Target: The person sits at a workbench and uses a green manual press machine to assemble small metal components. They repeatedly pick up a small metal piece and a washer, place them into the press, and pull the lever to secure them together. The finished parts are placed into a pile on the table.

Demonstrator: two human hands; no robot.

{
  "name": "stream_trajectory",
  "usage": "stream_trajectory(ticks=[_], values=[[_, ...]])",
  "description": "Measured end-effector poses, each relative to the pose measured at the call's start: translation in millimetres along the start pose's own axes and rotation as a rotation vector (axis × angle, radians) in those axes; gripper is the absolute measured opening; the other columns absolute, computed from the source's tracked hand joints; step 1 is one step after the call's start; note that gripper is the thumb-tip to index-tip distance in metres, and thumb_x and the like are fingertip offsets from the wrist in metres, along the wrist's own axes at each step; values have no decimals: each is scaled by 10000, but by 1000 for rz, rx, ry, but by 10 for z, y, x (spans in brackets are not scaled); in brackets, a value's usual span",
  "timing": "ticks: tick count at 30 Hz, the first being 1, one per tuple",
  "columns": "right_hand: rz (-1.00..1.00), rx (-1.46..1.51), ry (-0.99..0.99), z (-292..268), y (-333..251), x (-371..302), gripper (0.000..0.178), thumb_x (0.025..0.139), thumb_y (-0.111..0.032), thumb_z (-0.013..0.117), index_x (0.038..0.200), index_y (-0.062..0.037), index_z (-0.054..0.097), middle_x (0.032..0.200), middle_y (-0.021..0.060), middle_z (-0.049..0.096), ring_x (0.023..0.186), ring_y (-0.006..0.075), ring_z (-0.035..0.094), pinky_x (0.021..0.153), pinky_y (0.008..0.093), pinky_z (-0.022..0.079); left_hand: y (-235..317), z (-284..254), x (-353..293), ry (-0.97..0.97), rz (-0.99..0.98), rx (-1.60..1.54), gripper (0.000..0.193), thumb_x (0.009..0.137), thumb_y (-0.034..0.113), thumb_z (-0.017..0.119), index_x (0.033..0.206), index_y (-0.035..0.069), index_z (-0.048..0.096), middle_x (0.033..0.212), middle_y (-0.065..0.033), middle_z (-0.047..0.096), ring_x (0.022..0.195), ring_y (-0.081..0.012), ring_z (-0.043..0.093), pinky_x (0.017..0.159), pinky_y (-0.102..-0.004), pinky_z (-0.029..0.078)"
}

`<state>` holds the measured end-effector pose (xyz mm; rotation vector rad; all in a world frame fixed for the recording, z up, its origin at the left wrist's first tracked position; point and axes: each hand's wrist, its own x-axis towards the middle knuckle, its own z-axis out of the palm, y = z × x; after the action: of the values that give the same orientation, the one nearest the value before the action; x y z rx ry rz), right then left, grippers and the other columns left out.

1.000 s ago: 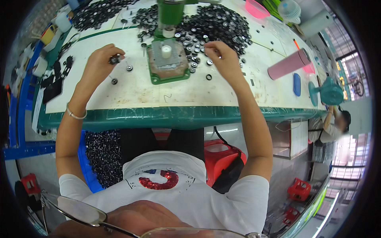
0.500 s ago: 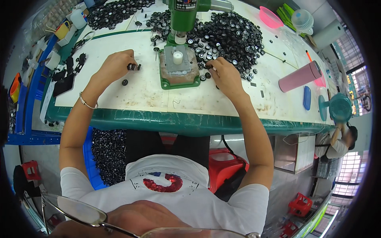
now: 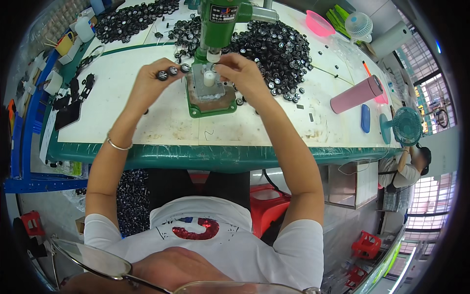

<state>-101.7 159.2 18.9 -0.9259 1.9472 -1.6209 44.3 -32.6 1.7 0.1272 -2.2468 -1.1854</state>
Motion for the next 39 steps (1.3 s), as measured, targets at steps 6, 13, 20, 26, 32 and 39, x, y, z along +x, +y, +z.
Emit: stream_trajectory(ticks=[6,13,20,26,32,39], values=[[138,17,-51,105,26,36,214,838,-147,667,1002,-11,685,769,5,617,661,62,501,597,212,398,35,253,48,27,-149,-276,165,764,86,760,894,-2,712,789,9,614,714,-74,494,653,-220,401],[295,380,-93,65,99,156,204,849,-87,626,1040,-15,627,811,-13,586,656,63,500,572,206,391,14,448,154,3,-56,-378,165,776,60,743,921,-10,709,825,-6,630,769,-78,545,712,-219,422],[124,618,-17,-387,-19,216,255,879,-108,596,1109,-1,575,882,23,571,697,109,524,621,245,452,85,596,248,56,10,-497,152,762,62,745,876,-22,692,812,-12,630,730,-80,559,680,-221,437],[-141,529,274,-705,-947,495,241,910,-189,573,1047,8,591,903,41,614,743,122,577,648,257,479,54,625,242,63,-97,-599,129,764,49,742,857,-22,688,832,-1,631,748,-72,552,702,-219,431],[-300,491,326,-711,-1926,1326,187,900,-229,556,756,-110,555,633,-5,525,554,118,474,480,221,351,36,579,220,41,-136,-634,97,763,5,735,836,-20,675,848,13,618,766,-68,543,723,-226,434],[-392,413,265,-686,-1904,1378,239,889,-264,584,693,-165,489,547,-57,428,436,67,361,389,209,251,71,609,268,15,-90,-611,85,766,1,729,806,-29,660,840,1,612,761,-79,540,720,-228,432]])
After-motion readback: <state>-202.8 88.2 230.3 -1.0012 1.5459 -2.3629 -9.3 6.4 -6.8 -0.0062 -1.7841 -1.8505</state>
